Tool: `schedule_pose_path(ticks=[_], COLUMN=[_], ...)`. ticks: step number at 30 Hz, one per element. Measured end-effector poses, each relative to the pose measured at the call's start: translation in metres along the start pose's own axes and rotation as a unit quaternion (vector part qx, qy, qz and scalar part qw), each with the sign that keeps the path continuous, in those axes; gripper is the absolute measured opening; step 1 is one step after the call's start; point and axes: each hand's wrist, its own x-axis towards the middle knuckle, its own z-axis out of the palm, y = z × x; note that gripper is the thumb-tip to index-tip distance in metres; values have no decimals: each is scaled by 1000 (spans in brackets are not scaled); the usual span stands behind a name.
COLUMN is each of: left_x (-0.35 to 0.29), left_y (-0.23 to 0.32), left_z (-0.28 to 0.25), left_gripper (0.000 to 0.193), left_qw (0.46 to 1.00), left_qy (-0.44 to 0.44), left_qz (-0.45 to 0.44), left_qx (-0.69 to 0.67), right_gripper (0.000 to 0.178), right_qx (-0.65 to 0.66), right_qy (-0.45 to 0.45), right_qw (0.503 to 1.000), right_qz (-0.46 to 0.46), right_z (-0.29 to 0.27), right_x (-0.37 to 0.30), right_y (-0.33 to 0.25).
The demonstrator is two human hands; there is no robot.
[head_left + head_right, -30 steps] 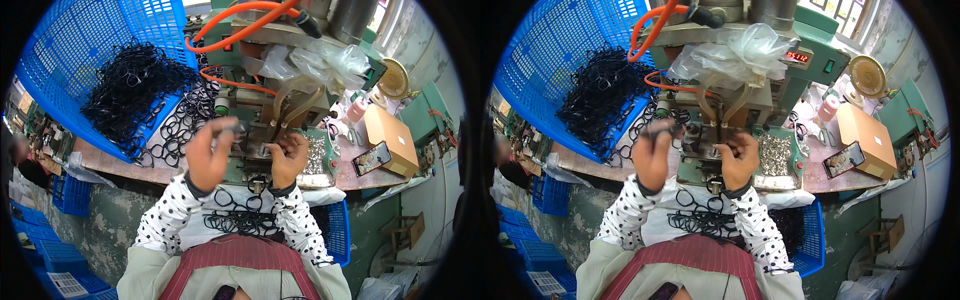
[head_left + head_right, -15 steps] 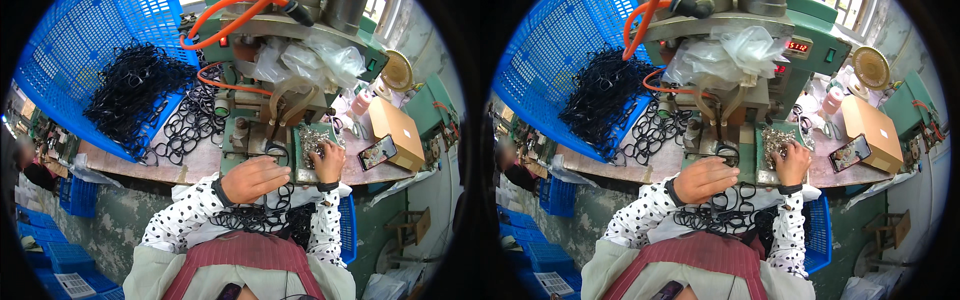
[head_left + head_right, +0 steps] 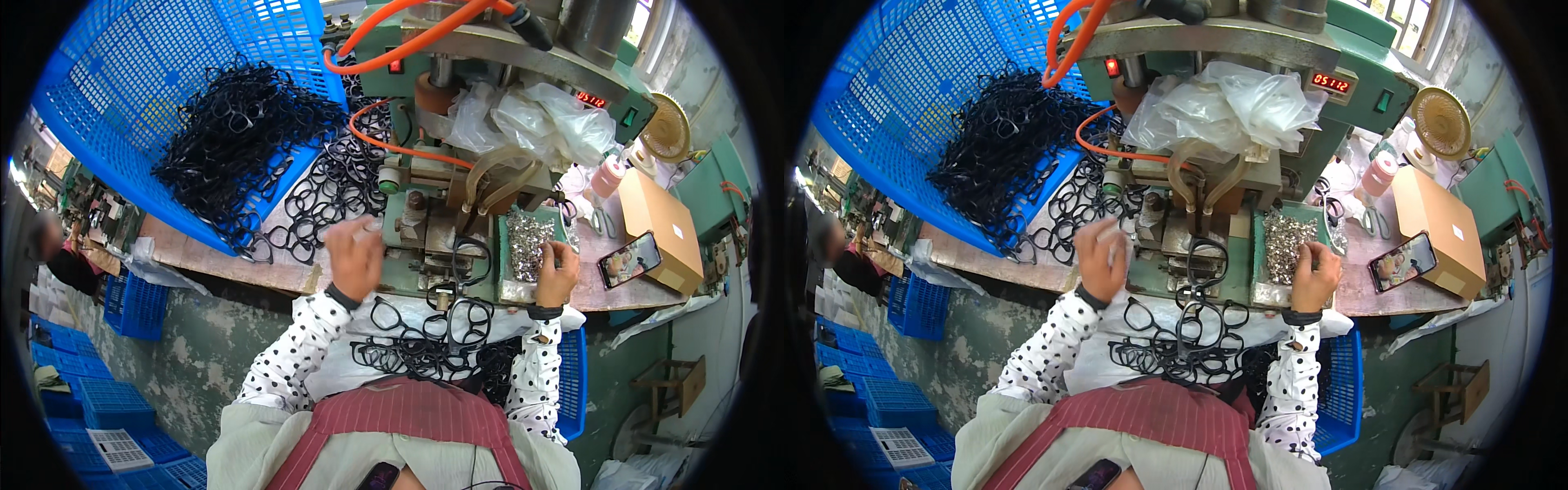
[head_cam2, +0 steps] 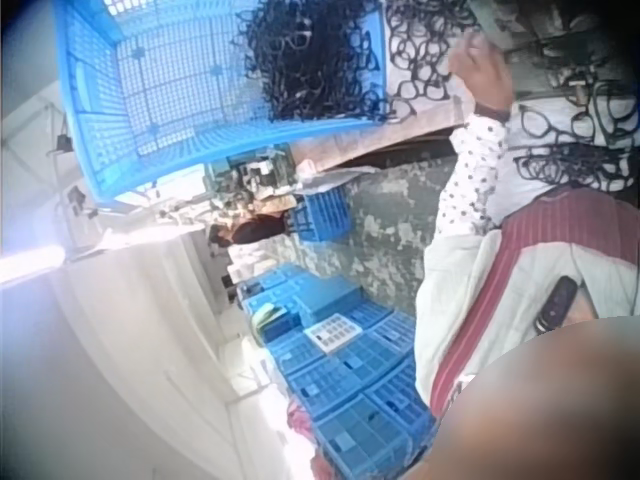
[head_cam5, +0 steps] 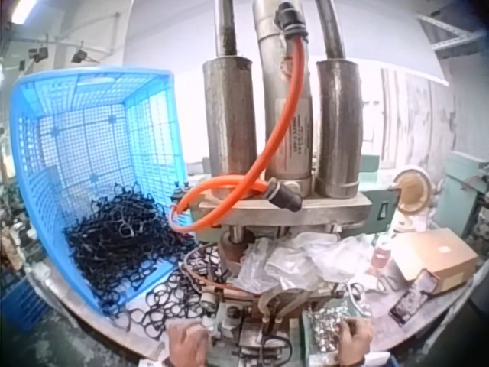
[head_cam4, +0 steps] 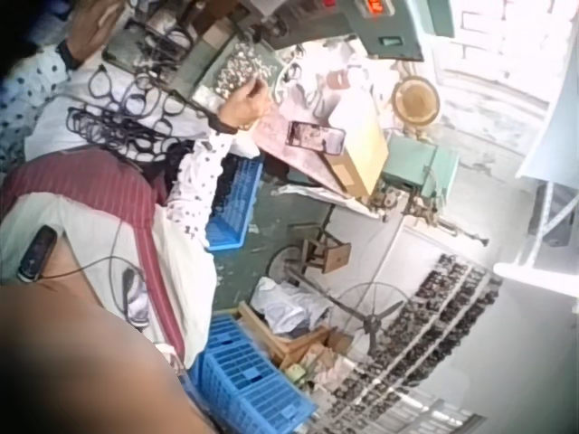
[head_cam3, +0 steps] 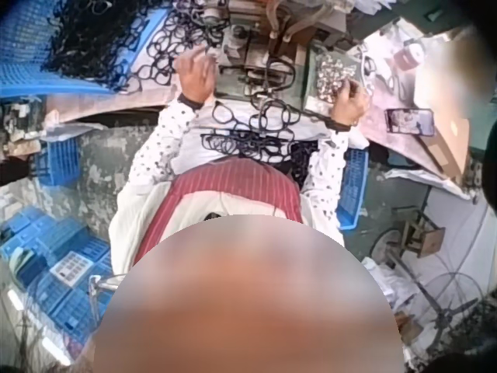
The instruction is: The person repeatedly picks up black eyeglass frames from a blue basket, places them into a press machine, and adds small metal components from a tray. The person operates the machine to attach the components and then removes the finished frames, placing them on the table.
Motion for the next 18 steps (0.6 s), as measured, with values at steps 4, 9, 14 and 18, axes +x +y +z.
schedule_pose_path(ticks=[4,9,14,18], left_x=[-18,-21,-36,-34], left_y=[-51,-95,-101,-115], left_z=[28,53,18,-27], left_gripper=[40,35,31,33], left_qw=[902,864,896,905], left_qy=[-254,-309,-336,-369], left_qz=[-233,-259,-121,-26], left_qx=[262,302,265,211], right_gripper=[7,11,10,11], right_qx=[3,-24,-55,-8], right_qy=[-16,-5,-10,-20], right_qw=[999,1000,998,998], right_qz=[27,-14,-15,-54], right_z=[2,8,5,1], right_x=[3,3,2,5], right_y=[1,10,11,-7])
